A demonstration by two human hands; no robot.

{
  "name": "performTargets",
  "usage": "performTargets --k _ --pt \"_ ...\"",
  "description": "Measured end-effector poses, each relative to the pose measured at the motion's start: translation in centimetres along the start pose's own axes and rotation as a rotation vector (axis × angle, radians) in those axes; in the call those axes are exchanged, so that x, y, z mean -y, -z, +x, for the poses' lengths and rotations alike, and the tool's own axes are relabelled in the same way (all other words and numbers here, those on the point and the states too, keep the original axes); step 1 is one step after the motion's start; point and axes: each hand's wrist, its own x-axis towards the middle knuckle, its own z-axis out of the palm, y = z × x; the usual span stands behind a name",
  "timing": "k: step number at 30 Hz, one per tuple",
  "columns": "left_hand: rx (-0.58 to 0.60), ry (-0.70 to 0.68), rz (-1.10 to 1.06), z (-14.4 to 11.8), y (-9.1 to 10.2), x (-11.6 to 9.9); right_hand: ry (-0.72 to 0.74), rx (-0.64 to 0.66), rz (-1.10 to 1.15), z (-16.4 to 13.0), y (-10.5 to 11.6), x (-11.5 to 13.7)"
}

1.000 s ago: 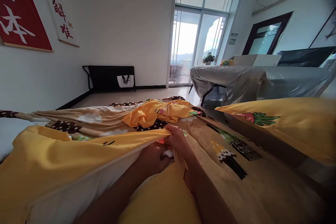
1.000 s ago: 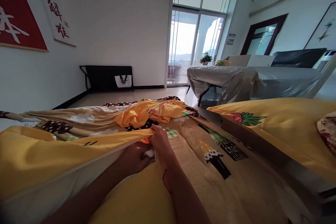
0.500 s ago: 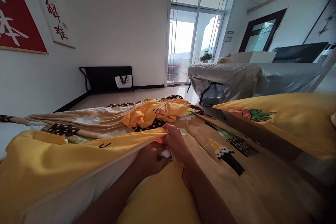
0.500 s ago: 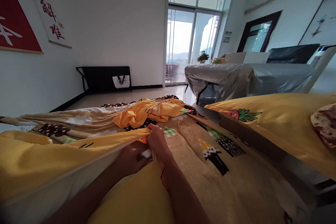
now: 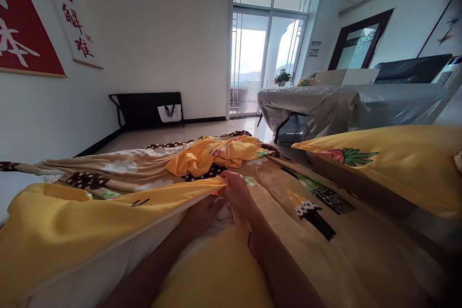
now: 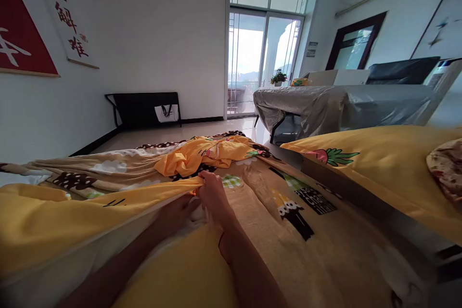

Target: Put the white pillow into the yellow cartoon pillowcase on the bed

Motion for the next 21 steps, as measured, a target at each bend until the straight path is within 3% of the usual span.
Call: performTargets --k 4,10,14,21 --pt "0.058 0.108 -0.011 0.4 0.3 -0.2 -0.013 0.003 0.057 0.1 -0.1 0.2" --pt "-0.035 0.078 -0.190 0.6 0.2 -0.2 0.020 0.062 0.123 1.0 -0.6 -0.7" --pt "-0.060 0.093 -0.168 0.7 0.1 0.1 -0.040 0.073 0.198 1.1 -1.1 -1.5" --pt "-0.033 0.053 -0.254 0.8 -0.2 0.4 -0.121 0.093 0.321 0.9 -1.4 -1.4"
